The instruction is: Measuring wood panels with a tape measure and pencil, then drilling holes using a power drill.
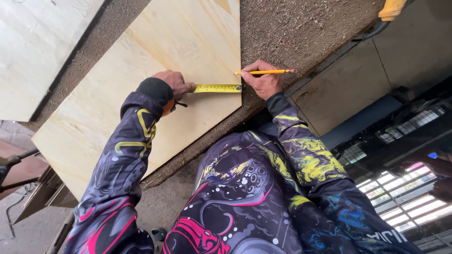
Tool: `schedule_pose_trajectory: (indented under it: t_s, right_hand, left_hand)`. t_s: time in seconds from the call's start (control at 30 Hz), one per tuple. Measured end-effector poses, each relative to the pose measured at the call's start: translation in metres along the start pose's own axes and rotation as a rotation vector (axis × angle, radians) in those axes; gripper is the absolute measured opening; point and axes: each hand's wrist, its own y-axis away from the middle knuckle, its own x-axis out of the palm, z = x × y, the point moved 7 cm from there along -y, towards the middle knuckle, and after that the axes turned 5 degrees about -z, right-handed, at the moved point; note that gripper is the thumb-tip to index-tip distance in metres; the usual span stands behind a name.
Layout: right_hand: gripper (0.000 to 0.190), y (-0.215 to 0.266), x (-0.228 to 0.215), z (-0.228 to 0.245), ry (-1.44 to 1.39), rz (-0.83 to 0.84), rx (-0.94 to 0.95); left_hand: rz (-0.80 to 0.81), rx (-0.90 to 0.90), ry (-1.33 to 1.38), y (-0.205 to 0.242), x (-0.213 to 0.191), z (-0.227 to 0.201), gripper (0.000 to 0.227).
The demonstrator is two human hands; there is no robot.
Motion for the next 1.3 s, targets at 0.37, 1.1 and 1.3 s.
schedule_pose_trajectory:
  t_s: [0.37, 1.1, 1.3]
  right_hand:
    - [0.018, -0.044, -0.055, 0.036, -0.414, -0.190, 0.286]
    - [0.007, -0.202, -0.007, 0.112, -0.079, -0.006, -0.122]
    - [0.010, -0.206, -0.001, 0.112, -0.013, 0.032, -0.205]
  left_hand:
    - [-0.161, 0.124, 0.228, 0.040, -0.084, -0.016, 0.062]
    - [-0.074, -0.095, 0.018, -0.067, -0.244, -0.004, 0.069]
    - [-0.024, -0.103, 0.051, -0.075, -0.242, 0.000, 0.072]
